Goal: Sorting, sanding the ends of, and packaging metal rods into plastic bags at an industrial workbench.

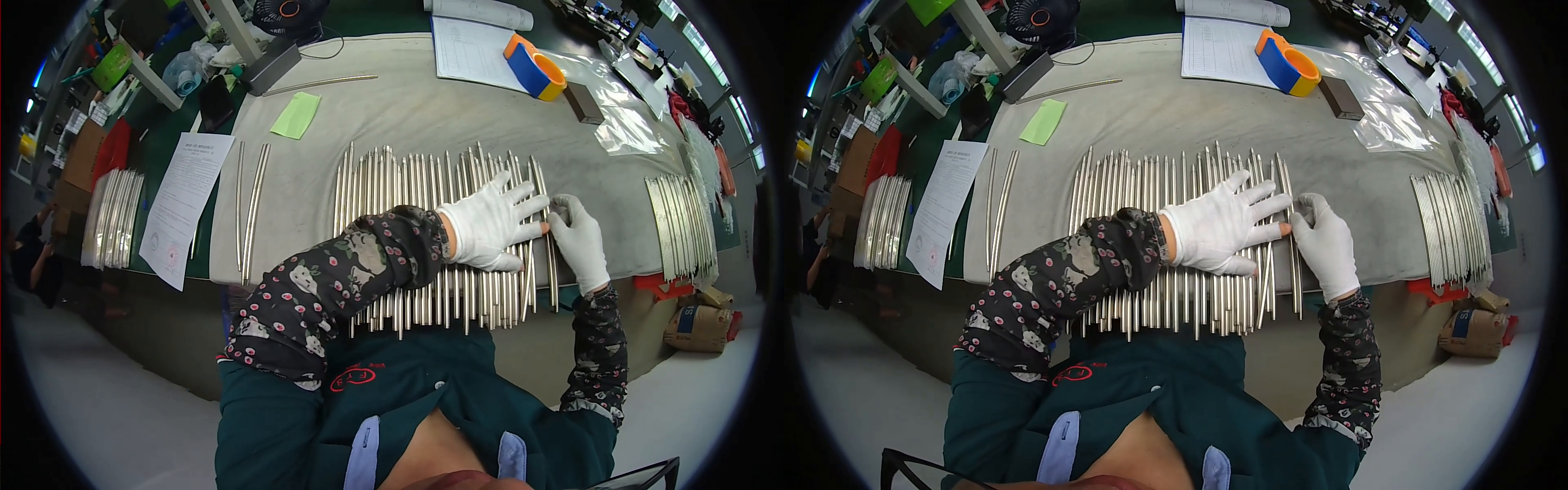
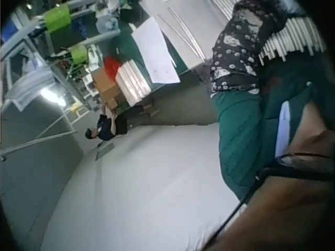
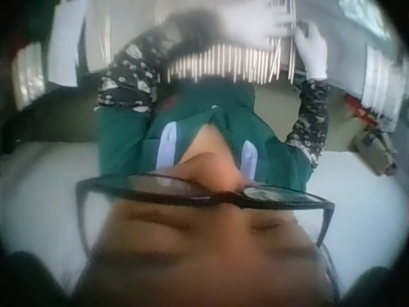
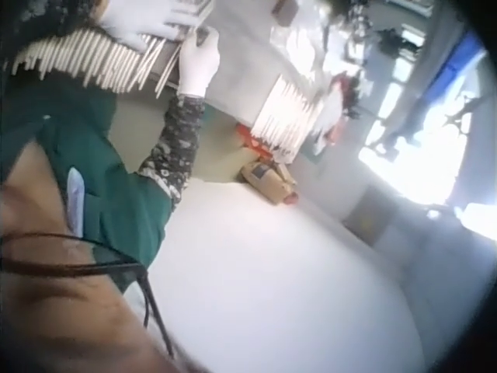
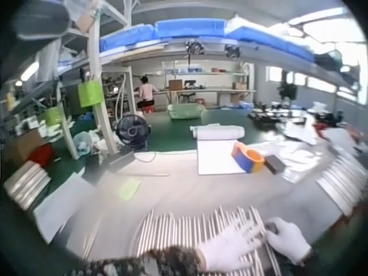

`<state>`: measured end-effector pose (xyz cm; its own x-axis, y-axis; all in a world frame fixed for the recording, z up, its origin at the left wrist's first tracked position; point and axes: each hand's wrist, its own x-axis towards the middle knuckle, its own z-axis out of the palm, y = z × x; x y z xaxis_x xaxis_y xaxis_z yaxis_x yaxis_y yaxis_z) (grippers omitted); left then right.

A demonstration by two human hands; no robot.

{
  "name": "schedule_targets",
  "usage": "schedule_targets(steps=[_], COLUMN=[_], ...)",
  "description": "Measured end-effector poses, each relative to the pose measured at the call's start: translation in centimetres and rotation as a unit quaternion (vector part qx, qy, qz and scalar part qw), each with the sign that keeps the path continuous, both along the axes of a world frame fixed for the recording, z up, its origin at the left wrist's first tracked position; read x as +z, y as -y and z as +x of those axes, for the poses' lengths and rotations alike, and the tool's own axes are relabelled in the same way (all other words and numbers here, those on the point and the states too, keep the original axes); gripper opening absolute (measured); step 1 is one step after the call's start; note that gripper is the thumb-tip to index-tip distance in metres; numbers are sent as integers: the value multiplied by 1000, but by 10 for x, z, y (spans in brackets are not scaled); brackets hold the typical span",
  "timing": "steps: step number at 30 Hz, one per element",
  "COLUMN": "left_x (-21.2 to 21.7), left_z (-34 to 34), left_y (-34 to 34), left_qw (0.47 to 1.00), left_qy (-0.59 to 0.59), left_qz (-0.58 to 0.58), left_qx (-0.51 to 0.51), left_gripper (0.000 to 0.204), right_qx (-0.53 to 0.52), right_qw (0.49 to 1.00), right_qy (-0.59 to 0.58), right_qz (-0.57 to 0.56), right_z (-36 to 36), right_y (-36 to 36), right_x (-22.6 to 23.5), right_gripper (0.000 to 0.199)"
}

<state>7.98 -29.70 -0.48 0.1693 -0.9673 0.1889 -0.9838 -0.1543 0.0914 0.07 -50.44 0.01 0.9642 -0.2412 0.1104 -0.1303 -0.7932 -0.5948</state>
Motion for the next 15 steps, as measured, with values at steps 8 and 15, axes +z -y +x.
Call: schedule_targets(steps=[8,15], left_x=[-11,4], left_z=[-1,3], left_y=[34,-70], left_qw=[998,999], left_qy=[-27,-24], left_qz=[-34,-16], left_qx=[-34,-30], left_gripper=[72,74], right_qx=[-28,-23], right_qw=[998,997], right_qy=[45,62], right_qz=[17,39], right_z=[-9,-18], right_y=[52,72], right_x=[-17,-32], right_gripper=[25,25])
